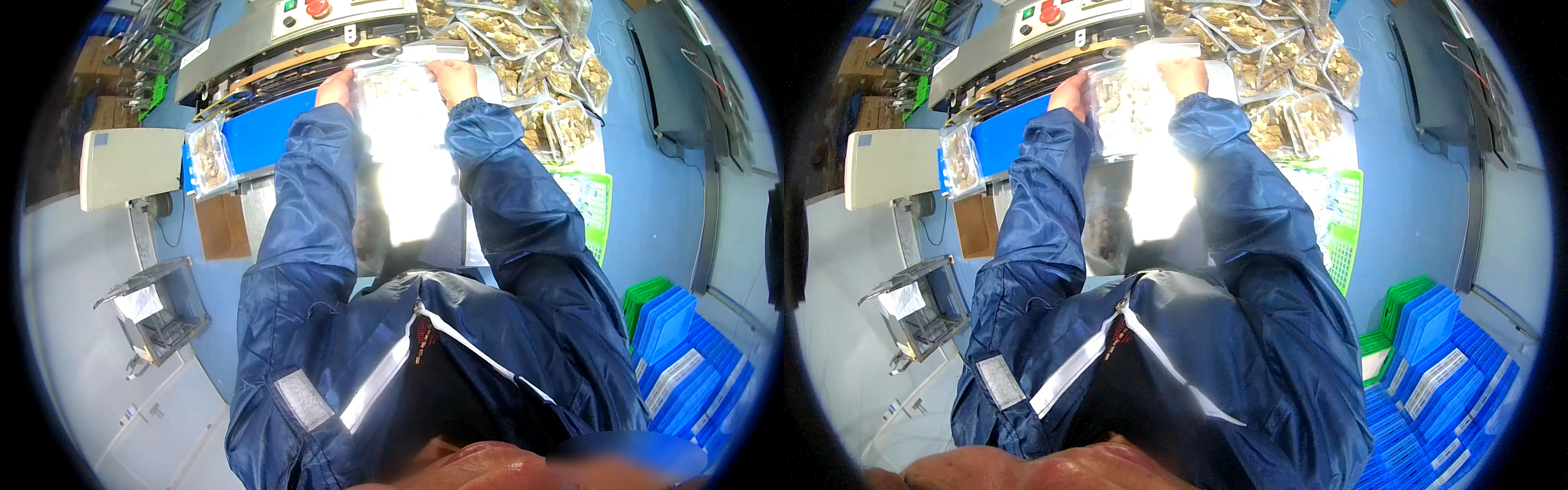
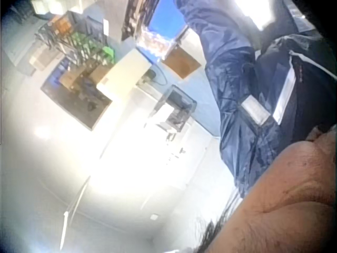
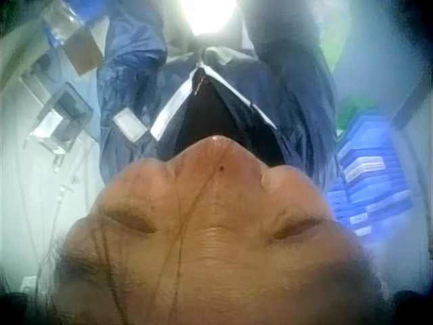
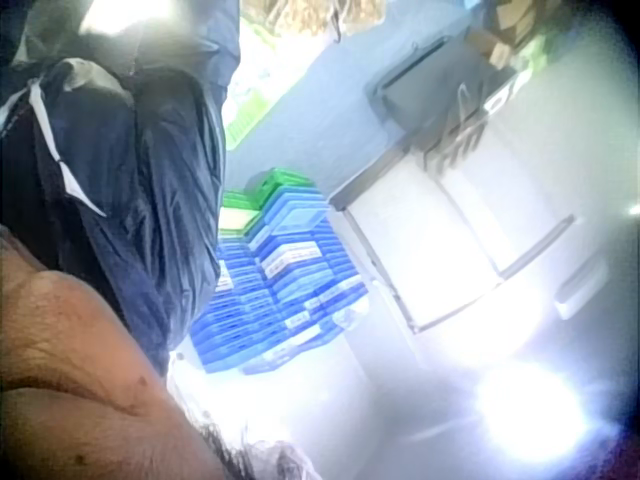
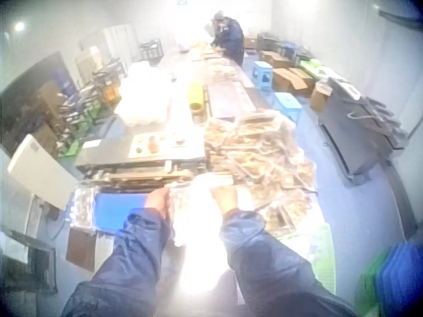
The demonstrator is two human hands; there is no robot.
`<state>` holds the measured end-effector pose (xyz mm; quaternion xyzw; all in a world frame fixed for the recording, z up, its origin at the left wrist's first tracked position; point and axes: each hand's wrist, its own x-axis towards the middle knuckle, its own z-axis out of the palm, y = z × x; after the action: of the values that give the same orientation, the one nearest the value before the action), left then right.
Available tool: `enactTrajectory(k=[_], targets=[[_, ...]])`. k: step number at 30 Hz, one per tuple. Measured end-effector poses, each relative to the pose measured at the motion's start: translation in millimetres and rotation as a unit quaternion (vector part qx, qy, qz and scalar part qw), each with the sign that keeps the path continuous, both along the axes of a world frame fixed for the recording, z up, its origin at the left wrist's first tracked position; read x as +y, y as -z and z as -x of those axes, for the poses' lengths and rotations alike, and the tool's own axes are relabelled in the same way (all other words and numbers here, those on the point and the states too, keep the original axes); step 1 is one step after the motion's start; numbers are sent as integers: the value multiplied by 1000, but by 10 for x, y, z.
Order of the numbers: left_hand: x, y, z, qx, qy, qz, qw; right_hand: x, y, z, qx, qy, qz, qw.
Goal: The person repeatedly scoops small food items from a green basket into clear plastic bags, seals them using a heat-sealing machine, and stacks the finished packages on the table. The process is continuous and repetitive throughout the clip.
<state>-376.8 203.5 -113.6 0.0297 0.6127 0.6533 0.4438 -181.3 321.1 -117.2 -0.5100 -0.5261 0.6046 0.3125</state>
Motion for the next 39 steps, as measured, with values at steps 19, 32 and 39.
enactTrajectory(k=[19, 32, 39], targets=[[-2441, -268, -662, 355, 53, 39, 932, -1034, -714, -206, -52, -300, -92, 948], [-2914, 1039, -876, 43, 167, 108, 979, -2448, 705, -1124, -18, -255, 321, 912], [-2235, -437, -1372, 18, 46, -69, 996, -1916, -704, -1285, 72, -251, 18, 965]])
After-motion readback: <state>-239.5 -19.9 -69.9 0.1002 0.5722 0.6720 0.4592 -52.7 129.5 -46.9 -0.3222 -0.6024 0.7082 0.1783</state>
